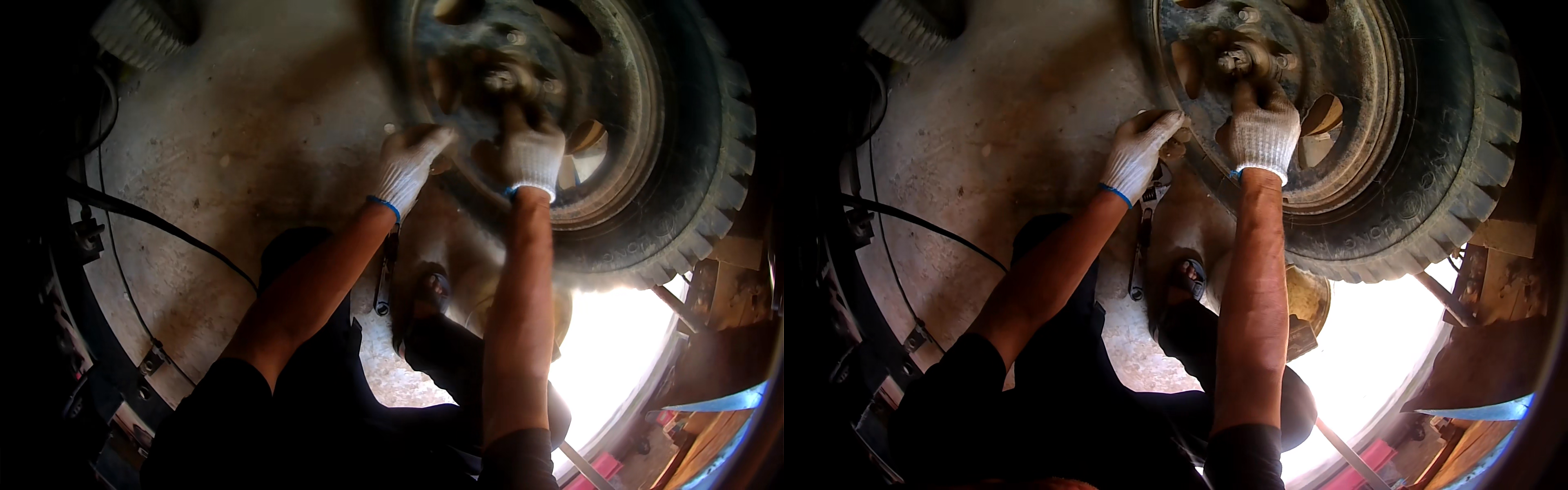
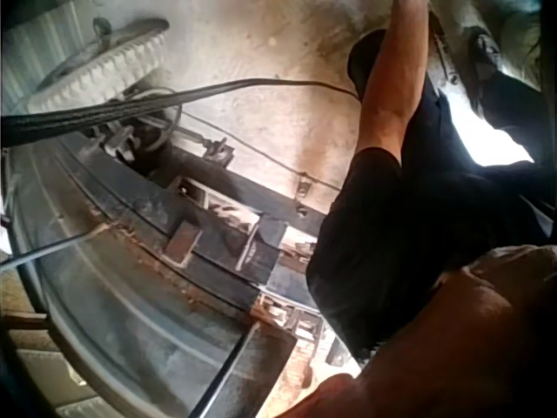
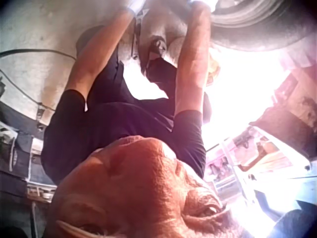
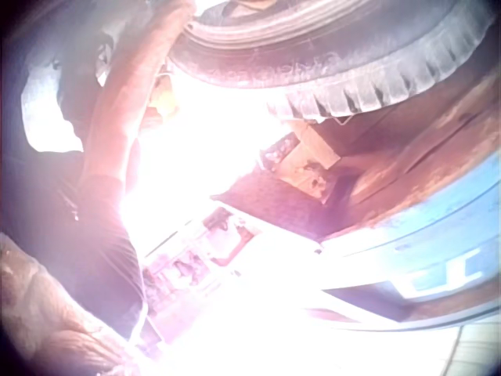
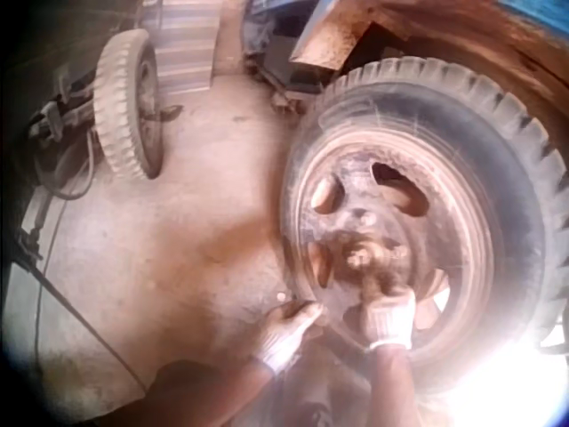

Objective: The person retrieves an adjustable wrench, approaches a vehicle wheel, removes the hub cap by hand, and unfastens the central nut using the adjustable wrench and by hand.

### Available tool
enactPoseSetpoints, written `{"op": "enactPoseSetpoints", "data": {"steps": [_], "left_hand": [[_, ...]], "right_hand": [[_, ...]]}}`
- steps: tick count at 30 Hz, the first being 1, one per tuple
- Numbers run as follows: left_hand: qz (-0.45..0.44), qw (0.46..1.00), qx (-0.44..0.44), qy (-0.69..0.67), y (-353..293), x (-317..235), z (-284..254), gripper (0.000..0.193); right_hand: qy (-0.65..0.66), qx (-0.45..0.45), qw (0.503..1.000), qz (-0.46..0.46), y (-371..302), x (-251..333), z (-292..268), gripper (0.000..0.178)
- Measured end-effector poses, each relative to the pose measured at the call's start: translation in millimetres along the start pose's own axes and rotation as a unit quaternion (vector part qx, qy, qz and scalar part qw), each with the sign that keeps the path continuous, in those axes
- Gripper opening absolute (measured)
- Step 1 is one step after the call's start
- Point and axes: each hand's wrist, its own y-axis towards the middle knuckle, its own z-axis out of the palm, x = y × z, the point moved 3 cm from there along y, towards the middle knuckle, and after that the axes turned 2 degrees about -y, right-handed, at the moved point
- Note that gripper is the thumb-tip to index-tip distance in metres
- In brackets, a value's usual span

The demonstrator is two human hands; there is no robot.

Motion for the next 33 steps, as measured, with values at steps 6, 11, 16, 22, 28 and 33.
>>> {"op": "enactPoseSetpoints", "data": {"steps": [6,11,16,22,28,33], "left_hand": [[0.001,1.0,0.004,-0.006,2,0,1,0.026],[-0.018,1.0,-0.004,0.003,2,-5,0,0.027],[-0.022,1.0,0.014,0.011,2,-6,0,0.029],[-0.008,0.999,0.031,0.003,4,-6,-6,0.028],[-0.004,0.999,0.028,-0.013,6,-3,-11,0.026],[-0.001,1.0,0.022,0.002,11,-3,-17,0.026]], "right_hand": [[-0.065,0.038,0.997,0.026,3,-13,7,0.02],[-0.153,0.072,0.984,0.056,21,-7,0,0.026],[-0.16,0.084,0.981,0.064,29,-3,-5,0.029],[-0.263,0.142,0.952,0.068,32,-18,3,0.035],[-0.201,0.179,0.956,0.115,42,-16,-3,0.028],[-0.263,0.229,0.935,-0.059,40,-9,-2,0.018]]}}
